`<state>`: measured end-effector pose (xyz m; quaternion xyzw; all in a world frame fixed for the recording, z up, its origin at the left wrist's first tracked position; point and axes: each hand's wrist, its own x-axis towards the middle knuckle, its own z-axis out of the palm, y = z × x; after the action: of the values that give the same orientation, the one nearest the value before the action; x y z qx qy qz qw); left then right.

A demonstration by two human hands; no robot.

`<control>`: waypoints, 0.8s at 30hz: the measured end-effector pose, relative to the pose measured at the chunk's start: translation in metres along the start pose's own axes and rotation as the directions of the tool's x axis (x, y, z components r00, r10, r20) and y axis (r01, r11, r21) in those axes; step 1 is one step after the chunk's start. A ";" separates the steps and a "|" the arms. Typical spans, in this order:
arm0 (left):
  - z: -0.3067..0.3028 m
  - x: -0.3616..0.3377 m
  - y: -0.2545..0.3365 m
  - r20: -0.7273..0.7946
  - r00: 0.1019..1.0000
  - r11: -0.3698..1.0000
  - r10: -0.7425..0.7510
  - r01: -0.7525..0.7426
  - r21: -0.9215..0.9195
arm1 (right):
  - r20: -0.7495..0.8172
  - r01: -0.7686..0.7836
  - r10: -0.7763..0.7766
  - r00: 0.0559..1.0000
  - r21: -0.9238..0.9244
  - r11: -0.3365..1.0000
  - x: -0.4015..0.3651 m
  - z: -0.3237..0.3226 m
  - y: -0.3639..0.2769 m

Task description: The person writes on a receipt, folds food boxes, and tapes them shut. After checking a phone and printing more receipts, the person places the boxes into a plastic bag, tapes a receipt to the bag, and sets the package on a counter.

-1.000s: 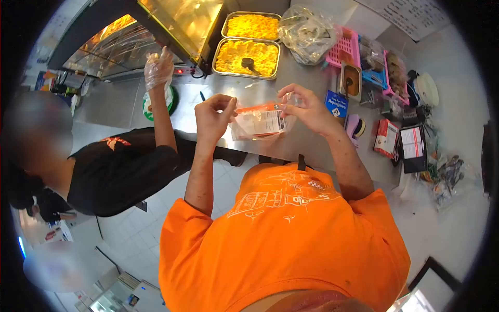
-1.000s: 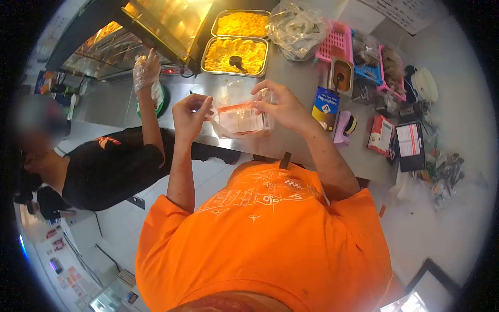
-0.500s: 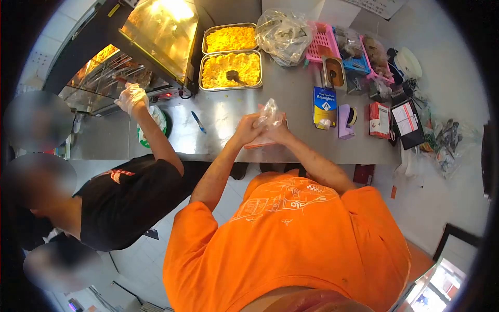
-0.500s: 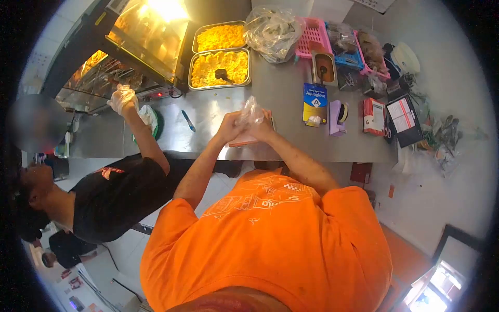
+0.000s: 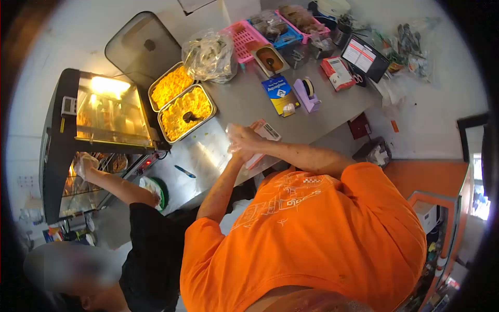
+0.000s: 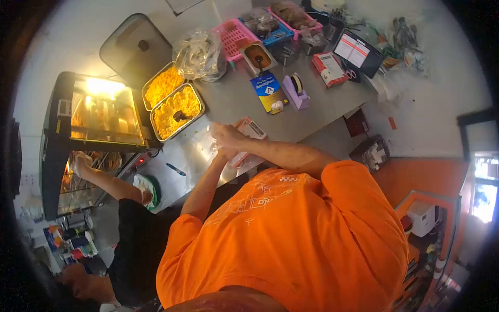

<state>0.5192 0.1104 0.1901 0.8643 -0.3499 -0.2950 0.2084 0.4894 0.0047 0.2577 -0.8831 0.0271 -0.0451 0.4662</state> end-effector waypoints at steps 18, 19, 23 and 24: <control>-0.186 0.049 0.253 0.022 0.991 -0.324 -0.131 -0.022 -0.946 | -0.325 0.777 -0.844 0.426 -0.347 0.526 -0.005 -0.322 0.099; -0.188 0.061 0.256 -0.094 0.964 -0.073 -0.247 -0.115 -0.991 | -0.362 0.802 -0.818 0.448 -0.243 0.546 0.006 -0.334 0.103; -0.220 0.092 0.282 -0.560 0.799 0.915 -0.219 -0.031 -0.402 | -0.369 0.139 0.055 0.928 0.478 0.868 0.014 -0.263 0.127; -0.229 0.093 0.288 -0.615 0.787 0.990 -0.058 -0.034 -0.137 | -0.216 -0.072 0.254 0.943 0.612 0.787 0.023 -0.261 0.128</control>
<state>0.5845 -0.1147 0.4892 0.8985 -0.2353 -0.0219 0.3699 0.4837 -0.2842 0.2997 -0.6695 0.1556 -0.1381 0.7131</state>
